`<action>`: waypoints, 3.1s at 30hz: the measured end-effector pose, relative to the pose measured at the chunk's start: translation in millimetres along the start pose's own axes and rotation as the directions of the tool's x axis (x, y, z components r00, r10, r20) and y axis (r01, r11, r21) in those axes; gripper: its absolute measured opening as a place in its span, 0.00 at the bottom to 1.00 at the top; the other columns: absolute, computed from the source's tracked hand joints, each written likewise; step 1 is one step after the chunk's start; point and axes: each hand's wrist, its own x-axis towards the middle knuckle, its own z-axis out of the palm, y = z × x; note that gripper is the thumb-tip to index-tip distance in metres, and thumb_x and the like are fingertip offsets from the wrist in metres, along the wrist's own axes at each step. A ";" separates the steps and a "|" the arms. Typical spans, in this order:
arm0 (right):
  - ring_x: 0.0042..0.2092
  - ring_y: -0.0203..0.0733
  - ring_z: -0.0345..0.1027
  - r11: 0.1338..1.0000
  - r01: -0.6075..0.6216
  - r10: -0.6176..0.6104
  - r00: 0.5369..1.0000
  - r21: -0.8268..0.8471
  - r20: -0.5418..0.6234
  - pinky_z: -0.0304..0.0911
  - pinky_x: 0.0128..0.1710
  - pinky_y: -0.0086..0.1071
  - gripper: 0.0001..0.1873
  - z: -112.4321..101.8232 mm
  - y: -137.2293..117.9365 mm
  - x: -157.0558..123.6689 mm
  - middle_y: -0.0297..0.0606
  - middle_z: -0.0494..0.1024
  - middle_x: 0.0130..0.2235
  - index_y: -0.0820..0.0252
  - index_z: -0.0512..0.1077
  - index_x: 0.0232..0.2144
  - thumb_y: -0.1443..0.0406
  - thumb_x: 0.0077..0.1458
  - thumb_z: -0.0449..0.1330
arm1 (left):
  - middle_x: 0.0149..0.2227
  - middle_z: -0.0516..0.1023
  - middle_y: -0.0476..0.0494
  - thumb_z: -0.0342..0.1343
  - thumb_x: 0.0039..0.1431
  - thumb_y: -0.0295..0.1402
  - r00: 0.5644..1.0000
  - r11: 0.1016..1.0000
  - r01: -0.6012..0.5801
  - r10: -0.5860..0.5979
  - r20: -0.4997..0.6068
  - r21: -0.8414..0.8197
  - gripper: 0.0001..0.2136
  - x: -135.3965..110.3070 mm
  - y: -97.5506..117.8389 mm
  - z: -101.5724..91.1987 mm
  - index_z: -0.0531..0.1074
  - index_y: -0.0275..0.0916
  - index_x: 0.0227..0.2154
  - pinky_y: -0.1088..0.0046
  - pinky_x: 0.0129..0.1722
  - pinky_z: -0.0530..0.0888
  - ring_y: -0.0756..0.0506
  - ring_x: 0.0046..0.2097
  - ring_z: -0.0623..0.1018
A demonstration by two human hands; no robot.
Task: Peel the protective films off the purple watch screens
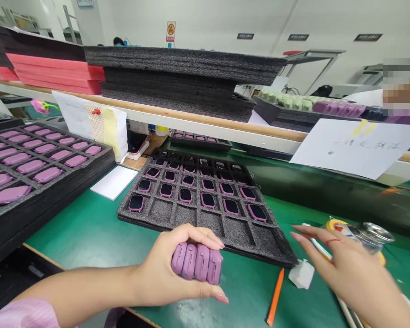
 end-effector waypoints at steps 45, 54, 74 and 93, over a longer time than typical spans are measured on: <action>0.60 0.52 0.73 0.622 0.372 -0.482 0.875 0.689 -0.038 0.70 0.60 0.48 0.46 70.3 -146.9 -4.9 0.42 0.80 0.55 0.49 0.43 0.73 0.60 0.62 0.64 | 0.36 0.76 0.50 0.76 0.39 0.30 0.880 0.880 0.468 -0.454 0.143 -0.083 0.21 19.5 6.2 -6.3 0.76 0.38 0.38 0.70 0.45 0.75 0.49 0.39 0.76; 0.68 0.57 0.60 0.633 0.364 -0.518 0.855 0.684 0.024 0.61 0.66 0.51 0.52 55.4 -141.5 -7.7 0.46 0.64 0.68 0.48 0.44 0.73 0.43 0.56 0.63 | 0.40 0.83 0.43 0.77 0.36 0.32 0.950 0.939 0.308 -0.295 -0.106 0.151 0.26 10.8 6.4 -5.3 0.79 0.37 0.42 0.67 0.47 0.77 0.42 0.44 0.81; 0.54 0.44 0.76 0.677 0.234 -0.410 0.907 0.697 0.094 0.73 0.55 0.34 0.22 48.3 -155.8 1.0 0.35 0.80 0.53 0.47 0.70 0.56 0.58 0.60 0.64 | 0.46 0.85 0.46 0.65 0.57 0.31 0.998 0.855 -0.061 0.044 0.046 0.515 0.13 7.6 2.7 -7.8 0.79 0.40 0.46 0.75 0.48 0.78 0.46 0.46 0.84; 0.57 0.38 0.74 0.703 0.133 -0.330 0.931 0.699 0.154 0.69 0.59 0.33 0.17 45.5 -152.8 0.8 0.28 0.80 0.56 0.41 0.73 0.56 0.58 0.68 0.53 | 0.43 0.86 0.46 0.69 0.52 0.34 0.999 0.816 -0.043 0.041 0.017 0.576 0.16 10.6 1.8 -10.7 0.78 0.39 0.44 0.74 0.46 0.79 0.46 0.43 0.84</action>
